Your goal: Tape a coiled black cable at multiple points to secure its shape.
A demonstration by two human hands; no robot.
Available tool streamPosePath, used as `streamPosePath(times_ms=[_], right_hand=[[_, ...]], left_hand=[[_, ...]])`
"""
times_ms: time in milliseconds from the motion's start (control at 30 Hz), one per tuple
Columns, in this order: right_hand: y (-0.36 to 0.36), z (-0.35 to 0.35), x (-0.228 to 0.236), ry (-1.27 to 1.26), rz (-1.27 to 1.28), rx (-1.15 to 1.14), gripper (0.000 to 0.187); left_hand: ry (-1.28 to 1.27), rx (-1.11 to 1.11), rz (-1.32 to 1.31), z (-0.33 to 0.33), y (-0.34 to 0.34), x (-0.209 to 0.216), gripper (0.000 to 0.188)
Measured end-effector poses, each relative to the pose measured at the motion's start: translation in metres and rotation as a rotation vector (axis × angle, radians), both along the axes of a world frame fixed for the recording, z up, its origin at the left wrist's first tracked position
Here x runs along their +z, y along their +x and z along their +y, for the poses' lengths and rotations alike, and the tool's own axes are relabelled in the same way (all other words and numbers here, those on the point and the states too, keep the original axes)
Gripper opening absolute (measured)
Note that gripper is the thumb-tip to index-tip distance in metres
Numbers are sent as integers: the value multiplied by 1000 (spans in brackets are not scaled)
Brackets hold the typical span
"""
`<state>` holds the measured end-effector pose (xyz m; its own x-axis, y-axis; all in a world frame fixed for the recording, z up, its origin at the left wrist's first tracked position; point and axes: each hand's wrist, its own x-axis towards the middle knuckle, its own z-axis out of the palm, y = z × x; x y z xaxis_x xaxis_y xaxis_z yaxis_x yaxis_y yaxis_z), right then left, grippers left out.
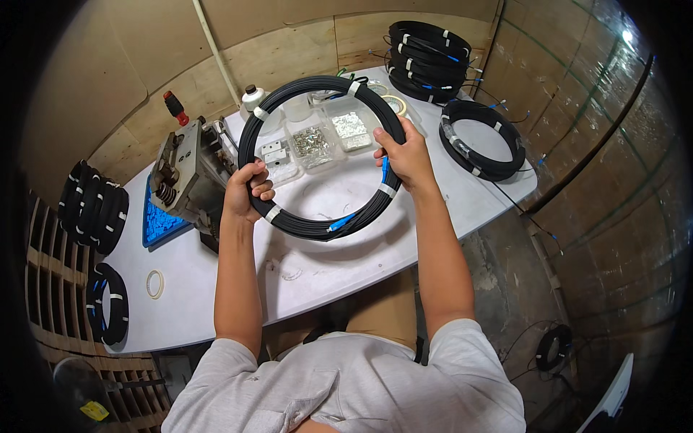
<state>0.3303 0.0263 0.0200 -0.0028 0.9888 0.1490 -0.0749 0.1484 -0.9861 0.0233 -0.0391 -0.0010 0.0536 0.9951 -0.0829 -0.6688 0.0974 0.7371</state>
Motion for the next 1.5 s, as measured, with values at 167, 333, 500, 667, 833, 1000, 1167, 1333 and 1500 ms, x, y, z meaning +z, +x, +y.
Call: streamPosePath(times_ms=[167, 333, 500, 667, 833, 1000, 1167, 1333, 1500], right_hand=[[3, -6, 14, -108, -126, -22, 35], [3, 0, 1, 4, -9, -7, 31], [5, -2, 4, -30, -29, 15, 29], [6, -5, 9, -77, 43, 48, 46], [10, -10, 0, 154, -162, 118, 97], [13, -14, 3, 258, -269, 216, 113], [11, -10, -1, 149, -158, 190, 101], [8, -12, 0, 155, -158, 141, 99], [17, -10, -5, 257, -273, 141, 105]], left_hand=[[15, 23, 37, -5, 3, 6, 18], [17, 30, 66, -5, 3, 9, 18], [19, 40, 62, -7, 3, 12, 16], [34, 52, 75, -8, 5, 14, 15], [49, 81, 111, -6, 3, 14, 14], [43, 108, 132, -8, 0, 17, 13], [31, 94, 121, -6, 2, 16, 14], [41, 109, 141, -9, 4, 17, 14], [69, 122, 154, -9, 6, 21, 15]])
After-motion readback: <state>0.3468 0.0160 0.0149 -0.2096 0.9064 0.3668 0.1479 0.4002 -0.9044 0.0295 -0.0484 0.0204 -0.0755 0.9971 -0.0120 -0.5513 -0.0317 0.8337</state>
